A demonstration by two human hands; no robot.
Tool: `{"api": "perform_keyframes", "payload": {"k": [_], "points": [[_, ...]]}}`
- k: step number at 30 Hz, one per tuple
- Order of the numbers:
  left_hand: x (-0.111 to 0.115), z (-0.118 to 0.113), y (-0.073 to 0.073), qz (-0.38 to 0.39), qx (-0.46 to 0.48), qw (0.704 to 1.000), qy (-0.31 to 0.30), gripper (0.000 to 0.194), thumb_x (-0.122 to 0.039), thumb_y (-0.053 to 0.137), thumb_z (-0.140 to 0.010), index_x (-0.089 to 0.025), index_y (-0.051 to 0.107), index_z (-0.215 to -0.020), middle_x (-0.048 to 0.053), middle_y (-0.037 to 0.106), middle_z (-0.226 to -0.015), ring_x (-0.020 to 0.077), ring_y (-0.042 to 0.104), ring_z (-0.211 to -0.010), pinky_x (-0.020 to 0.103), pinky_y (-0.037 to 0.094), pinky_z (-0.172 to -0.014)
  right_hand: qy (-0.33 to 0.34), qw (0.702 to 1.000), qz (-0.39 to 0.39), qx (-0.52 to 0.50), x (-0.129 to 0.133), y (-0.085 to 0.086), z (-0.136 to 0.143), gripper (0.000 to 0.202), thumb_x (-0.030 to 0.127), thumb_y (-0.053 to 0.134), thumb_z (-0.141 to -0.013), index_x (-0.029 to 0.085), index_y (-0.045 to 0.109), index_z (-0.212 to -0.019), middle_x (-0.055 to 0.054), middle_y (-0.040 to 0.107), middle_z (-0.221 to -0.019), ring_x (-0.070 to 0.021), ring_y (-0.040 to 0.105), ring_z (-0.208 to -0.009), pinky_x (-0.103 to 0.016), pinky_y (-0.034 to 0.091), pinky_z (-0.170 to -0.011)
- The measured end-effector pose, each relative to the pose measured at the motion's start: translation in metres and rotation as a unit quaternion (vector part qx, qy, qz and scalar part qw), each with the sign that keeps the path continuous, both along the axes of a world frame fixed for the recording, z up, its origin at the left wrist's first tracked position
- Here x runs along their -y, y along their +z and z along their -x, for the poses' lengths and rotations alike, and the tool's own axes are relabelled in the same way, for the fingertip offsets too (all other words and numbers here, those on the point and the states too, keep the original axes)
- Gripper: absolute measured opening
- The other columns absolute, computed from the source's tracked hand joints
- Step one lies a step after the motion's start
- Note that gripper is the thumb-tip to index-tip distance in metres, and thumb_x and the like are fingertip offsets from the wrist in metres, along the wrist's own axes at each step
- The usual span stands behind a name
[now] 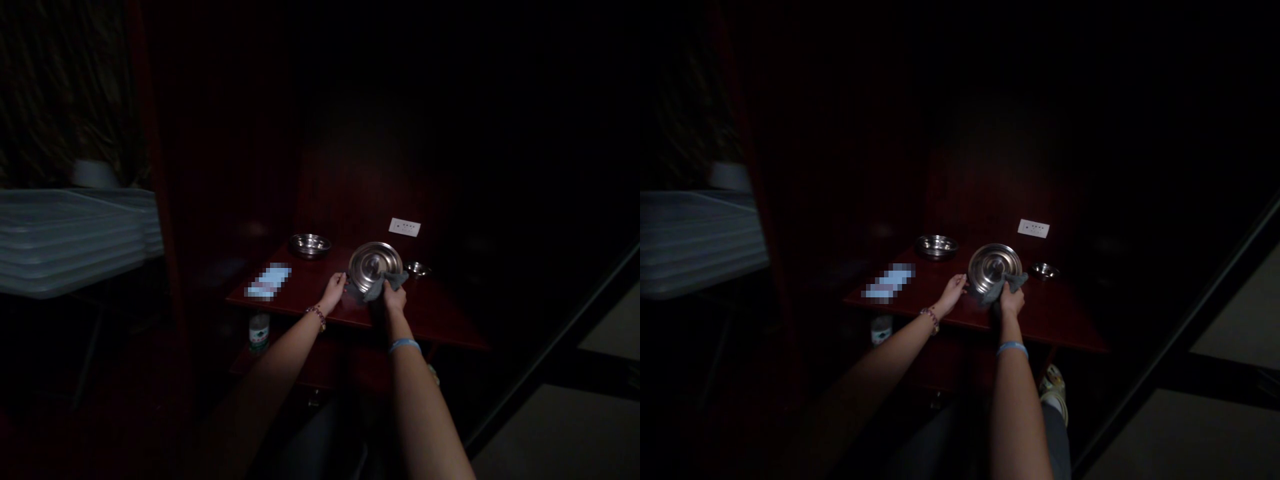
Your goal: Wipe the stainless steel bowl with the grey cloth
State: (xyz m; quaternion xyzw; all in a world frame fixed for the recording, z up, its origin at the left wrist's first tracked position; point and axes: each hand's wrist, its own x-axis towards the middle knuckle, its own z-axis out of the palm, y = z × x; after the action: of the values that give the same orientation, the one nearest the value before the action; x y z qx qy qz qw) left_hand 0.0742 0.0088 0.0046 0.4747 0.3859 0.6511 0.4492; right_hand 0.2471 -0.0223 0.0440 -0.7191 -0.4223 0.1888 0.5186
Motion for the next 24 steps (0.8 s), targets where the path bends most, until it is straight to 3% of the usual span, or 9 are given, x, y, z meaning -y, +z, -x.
{"api": "perform_keyframes", "payload": {"k": [12, 24], "points": [[0.0006, -0.0009, 0.0005, -0.001, 0.004, 1.0, -0.002, 0.022, -0.04, 0.062, -0.085, -0.02, 0.054, -0.081, 0.001, 0.058, -0.081, 0.0136, 0.055, -0.078, 0.025, 0.048, -0.073, 0.019, 1.0, 0.01, 0.005, 0.0005, -0.001, 0.001, 0.042, 0.04, 0.06, -0.088, 0.015, 0.07, -0.121, -0.013, 0.072, -0.117, -0.0268, 0.067, -0.114, -0.031, 0.051, -0.098], [-0.0045, -0.0003, -0.0035, 0.002, 0.001, 1.0, 0.003, 0.013, -0.024, 0.053, -0.09, -0.019, 0.052, -0.079, 0.0, 0.055, -0.079, 0.0112, 0.05, -0.07, 0.022, 0.042, -0.066, 0.02, 0.999, 0.028, 0.009, 0.0019, 0.0006, 0.0043, 0.042, 0.038, 0.062, -0.087, 0.012, 0.071, -0.119, -0.016, 0.073, -0.112, -0.0285, 0.069, -0.11, -0.033, 0.053, -0.095]]}}
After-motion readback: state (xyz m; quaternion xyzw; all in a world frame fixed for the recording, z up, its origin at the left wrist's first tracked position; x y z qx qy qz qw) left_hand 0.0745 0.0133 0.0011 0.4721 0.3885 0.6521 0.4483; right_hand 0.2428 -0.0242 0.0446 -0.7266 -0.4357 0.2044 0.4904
